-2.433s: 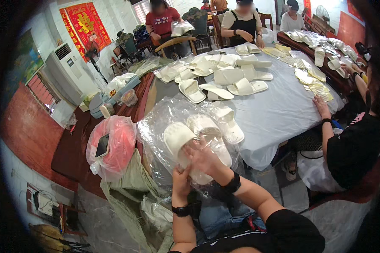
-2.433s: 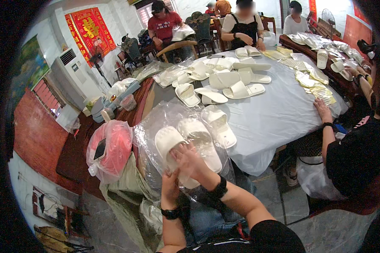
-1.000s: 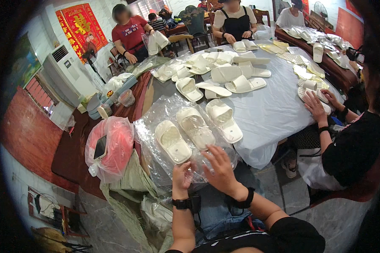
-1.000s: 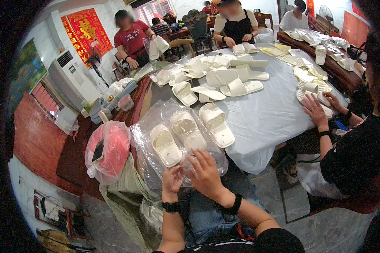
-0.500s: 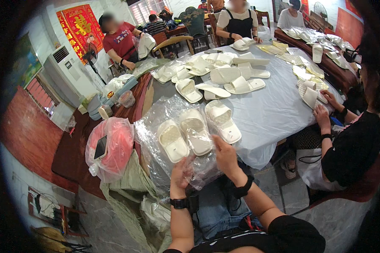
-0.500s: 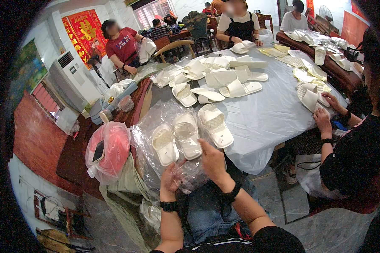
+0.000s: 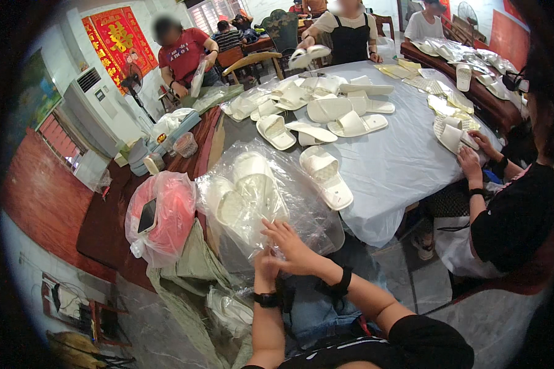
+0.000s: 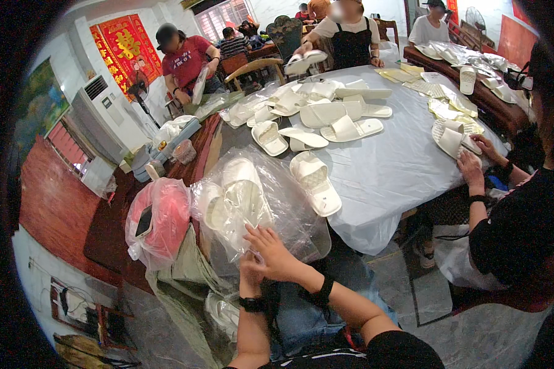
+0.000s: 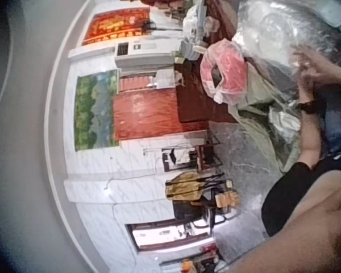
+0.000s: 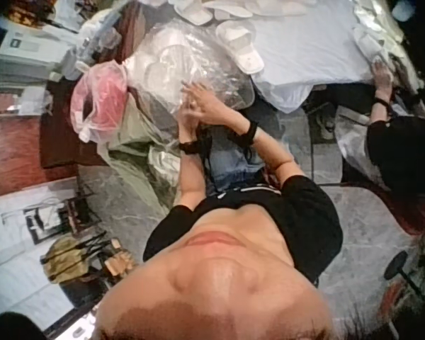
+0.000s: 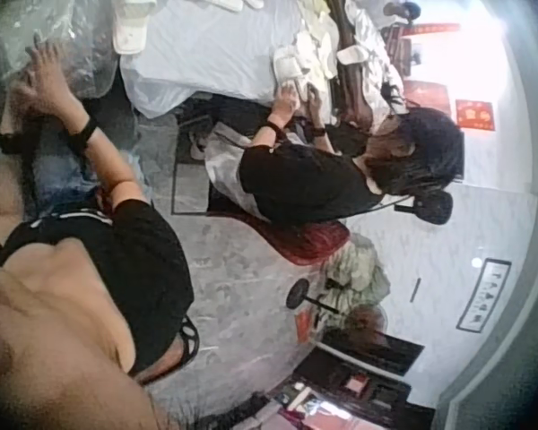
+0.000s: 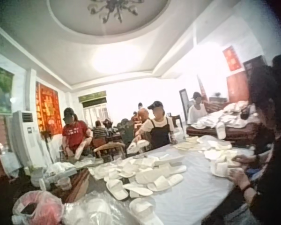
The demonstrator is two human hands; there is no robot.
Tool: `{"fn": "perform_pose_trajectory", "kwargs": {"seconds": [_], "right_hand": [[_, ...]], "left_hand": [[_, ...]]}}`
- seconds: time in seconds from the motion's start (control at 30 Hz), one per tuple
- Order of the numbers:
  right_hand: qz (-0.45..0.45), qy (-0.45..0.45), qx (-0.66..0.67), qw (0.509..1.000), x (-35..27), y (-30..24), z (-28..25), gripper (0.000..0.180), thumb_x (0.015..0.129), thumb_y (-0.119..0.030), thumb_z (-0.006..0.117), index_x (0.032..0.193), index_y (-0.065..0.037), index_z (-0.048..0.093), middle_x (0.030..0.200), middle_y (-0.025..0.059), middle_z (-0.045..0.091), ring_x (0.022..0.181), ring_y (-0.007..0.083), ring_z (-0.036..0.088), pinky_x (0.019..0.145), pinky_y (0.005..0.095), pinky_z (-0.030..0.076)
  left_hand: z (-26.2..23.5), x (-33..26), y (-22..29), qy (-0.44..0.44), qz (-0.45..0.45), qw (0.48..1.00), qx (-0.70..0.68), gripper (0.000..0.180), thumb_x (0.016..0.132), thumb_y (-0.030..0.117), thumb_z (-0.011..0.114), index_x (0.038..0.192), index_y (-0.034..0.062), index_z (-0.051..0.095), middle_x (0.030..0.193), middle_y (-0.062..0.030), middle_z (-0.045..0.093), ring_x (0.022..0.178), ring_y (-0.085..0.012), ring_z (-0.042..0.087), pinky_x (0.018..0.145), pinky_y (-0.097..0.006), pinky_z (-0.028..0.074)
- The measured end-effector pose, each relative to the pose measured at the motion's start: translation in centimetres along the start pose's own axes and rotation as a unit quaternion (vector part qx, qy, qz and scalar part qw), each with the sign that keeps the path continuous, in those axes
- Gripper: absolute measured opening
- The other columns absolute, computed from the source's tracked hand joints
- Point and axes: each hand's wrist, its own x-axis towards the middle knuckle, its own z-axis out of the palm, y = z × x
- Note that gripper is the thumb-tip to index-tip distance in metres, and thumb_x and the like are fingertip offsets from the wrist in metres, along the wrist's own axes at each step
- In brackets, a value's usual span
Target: Packing white slippers into clear plastic bags.
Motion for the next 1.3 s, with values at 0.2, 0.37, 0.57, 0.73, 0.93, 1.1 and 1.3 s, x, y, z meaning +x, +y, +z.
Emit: {"fn": "perform_pose_trajectory", "kwargs": {"seconds": [0.2, 0.37, 0.57, 0.73, 0.93, 1.1, 1.3], "right_hand": [[-0.043, -0.056, -0.1, 0.992, -0.6, 1.4, 0.5, 0.057, 0.079, -0.018, 0.064, 0.129, -0.005, 0.041, 0.145, 0.011, 0.032, 0.137, 0.0373, 0.02, 0.111, 0.0476, 0.02], [-0.073, -0.004, -0.101, 0.992, -0.4, 1.5, 0.2, 0.037, 0.08, -0.006, 0.055, 0.117, -0.004, 0.051, 0.134, 0.011, 0.046, 0.133, 0.0318, 0.032, 0.108, 0.0425, 0.028], [-0.082, 0.079, -0.042, 0.993, -0.2, 0.4, 1.8, 0.018, 0.076, -0.003, 0.055, 0.094, -0.003, 0.055, 0.117, 0.0123, 0.057, 0.118, 0.034, 0.048, 0.102, 0.042, 0.037], [-0.089, 0.086, 0.073, 0.99, -0.2, 0.3, 1.8, 0.02, 0.078, -0.005, 0.057, 0.097, -0.003, 0.056, 0.108, 0.0127, 0.06, 0.111, 0.0325, 0.054, 0.097, 0.0407, 0.042], [0.101, 0.061, -0.017, 0.993, -1.7, -1.1, 2.1, 0.023, 0.078, -0.001, 0.061, 0.101, -0.005, 0.06, 0.097, 0.0128, 0.064, 0.092, 0.0242, 0.064, 0.077, 0.0306, 0.05], [0.209, 0.204, 0.301, 0.908, -2.5, 0.6, 5.2, 0.013, 0.087, -0.008, 0.058, 0.1, -0.004, 0.059, 0.085, 0.0095, 0.065, 0.078, 0.0214, 0.065, 0.065, 0.0304, 0.051], [0.381, 0.184, 0.687, 0.591, -2.3, 1.9, 4.3, 0.013, 0.09, -0.007, 0.056, 0.102, -0.001, 0.054, 0.088, 0.005, 0.06, 0.079, 0.0134, 0.061, 0.065, 0.0257, 0.05]], "left_hand": [[-0.2, -0.2, -2.3, 0.017, -0.254, 0.855, -0.451, 0.034, 0.094, 0.025, 0.05, 0.12, 0.003, 0.051, 0.114, -0.007, 0.057, 0.098, -0.0128, 0.057, 0.067, -0.023, 0.048], [0.0, 0.4, -0.8, 0.019, -0.25, 0.813, -0.526, 0.039, 0.093, 0.026, 0.05, 0.126, 0.0037, 0.046, 0.122, -0.0091, 0.055, 0.111, -0.018, 0.054, 0.09, -0.031, 0.045], [-0.1, 0.9, 0.0, -0.015, -0.218, 0.794, -0.567, 0.081, 0.083, 0.066, 0.044, 0.133, 0.0021, 0.039, 0.134, -0.0195, 0.043, 0.123, -0.0363, 0.041, 0.106, -0.044, 0.032], [-1.1, 0.2, -2.2, -0.063, -0.205, 0.706, -0.675, 0.089, 0.08, 0.071, 0.041, 0.132, -0.0011, 0.038, 0.131, -0.0246, 0.044, 0.119, -0.0405, 0.044, 0.105, -0.046, 0.034], [-0.3, 0.5, -0.9, -0.031, -0.277, 0.755, -0.594, 0.07, 0.089, 0.055, 0.044, 0.127, -0.004, 0.042, 0.114, -0.0183, 0.057, 0.104, -0.0318, 0.056, 0.093, -0.04, 0.047], [-0.7, 0.3, -0.6, 0.009, -0.319, 0.786, -0.529, 0.051, 0.091, 0.034, 0.049, 0.123, -0.0059, 0.048, 0.11, -0.0159, 0.059, 0.1, -0.0255, 0.058, 0.088, -0.034, 0.048], [0.1, 0.7, 1.3, 0.04, -0.297, 0.787, -0.539, 0.037, 0.091, 0.022, 0.048, 0.116, -0.0048, 0.052, 0.106, -0.0135, 0.061, 0.093, -0.0222, 0.06, 0.083, -0.033, 0.05]]}}
